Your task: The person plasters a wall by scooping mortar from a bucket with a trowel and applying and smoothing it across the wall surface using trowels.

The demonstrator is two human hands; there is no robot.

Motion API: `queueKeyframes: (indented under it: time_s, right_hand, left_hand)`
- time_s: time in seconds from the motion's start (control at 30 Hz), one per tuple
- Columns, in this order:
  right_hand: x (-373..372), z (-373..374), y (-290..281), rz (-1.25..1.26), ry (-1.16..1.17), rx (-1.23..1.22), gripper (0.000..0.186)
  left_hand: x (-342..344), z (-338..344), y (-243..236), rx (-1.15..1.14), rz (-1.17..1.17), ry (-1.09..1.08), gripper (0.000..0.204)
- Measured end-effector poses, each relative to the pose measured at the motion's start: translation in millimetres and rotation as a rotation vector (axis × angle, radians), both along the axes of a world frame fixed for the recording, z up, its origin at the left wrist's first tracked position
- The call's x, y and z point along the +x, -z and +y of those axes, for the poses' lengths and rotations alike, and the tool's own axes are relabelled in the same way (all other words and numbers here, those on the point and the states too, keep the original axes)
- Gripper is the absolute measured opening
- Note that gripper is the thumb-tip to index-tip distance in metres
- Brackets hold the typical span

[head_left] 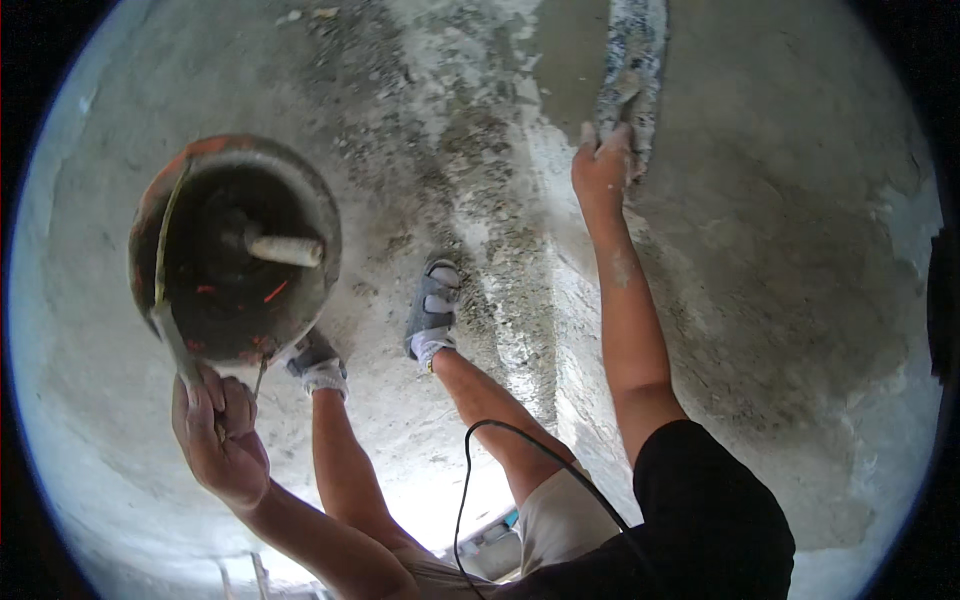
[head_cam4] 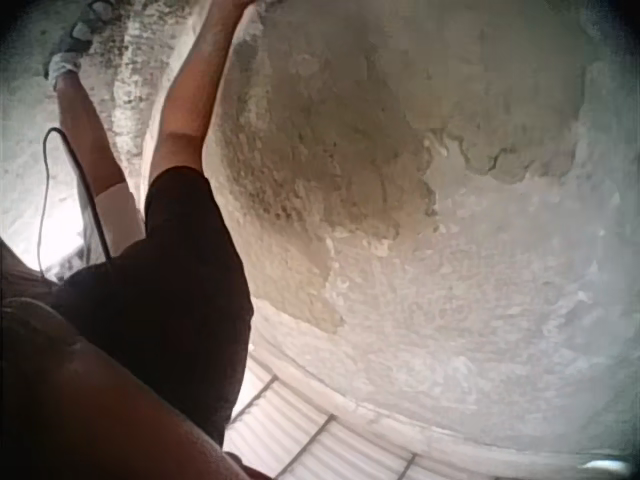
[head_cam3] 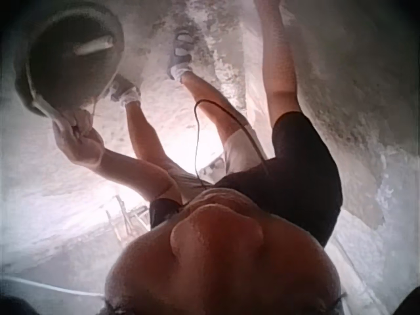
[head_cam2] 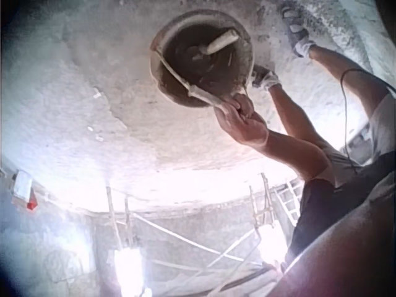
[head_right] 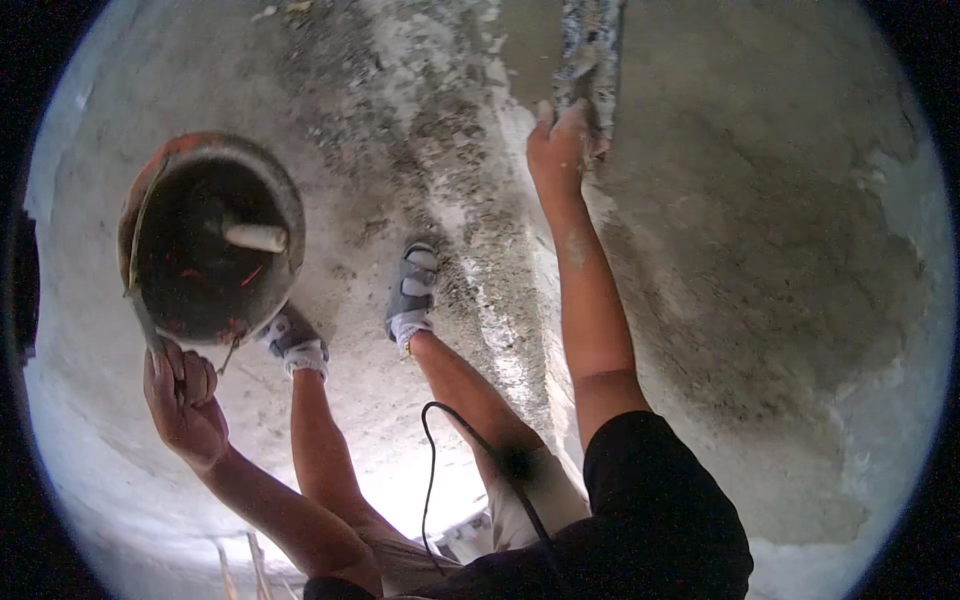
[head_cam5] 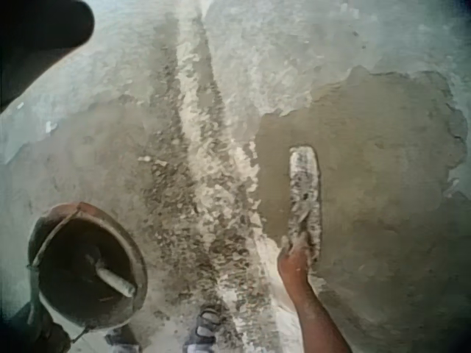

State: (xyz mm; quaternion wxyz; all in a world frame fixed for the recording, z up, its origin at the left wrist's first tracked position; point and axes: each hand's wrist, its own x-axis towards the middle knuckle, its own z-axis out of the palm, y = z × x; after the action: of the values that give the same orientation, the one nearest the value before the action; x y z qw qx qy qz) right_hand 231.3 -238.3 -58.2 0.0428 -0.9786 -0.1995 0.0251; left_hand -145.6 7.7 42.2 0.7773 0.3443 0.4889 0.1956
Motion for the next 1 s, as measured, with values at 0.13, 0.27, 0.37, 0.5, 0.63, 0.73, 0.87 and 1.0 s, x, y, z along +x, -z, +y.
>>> queueKeyframes:
  time_s: [0.13,0.27,0.37,0.5,0.63,0.73,0.87,1.0]
  right_hand:
    - [35,-50,106,-0.273,-0.182,-0.093,0.039]
    - [100,-56,168,0.217,-0.305,-1.242,0.062]
    - [-1,-34,174,0.335,0.266,-0.262,0.049]
    - [-81,-56,118,0.114,-0.219,-0.231,0.042]
    - [-140,-95,65,0.439,-0.048,0.065,0.055]
    - [-170,-87,54,0.759,0.007,0.152,0.051]
    - [-117,-169,101,0.975,0.839,0.387,0.048]
    - [-75,-282,84,0.937,0.862,0.097,0.054]
  left_hand:
    - [12,-2,6,-0.030,-0.026,-0.013,0.024]
    - [-1,5,17,-0.060,-0.151,0.000,0.023]
    - [-15,5,15,-0.064,-0.058,-0.009,0.021]
    - [-23,9,14,-0.063,-0.012,-0.090,0.019]
    - [-21,13,12,-0.076,-0.029,-0.128,0.020]
    - [-42,21,7,-0.031,-0.043,-0.114,0.020]
    - [-34,17,4,-0.015,-0.039,-0.163,0.021]
    - [-35,14,16,-0.039,-0.078,-0.146,0.019]
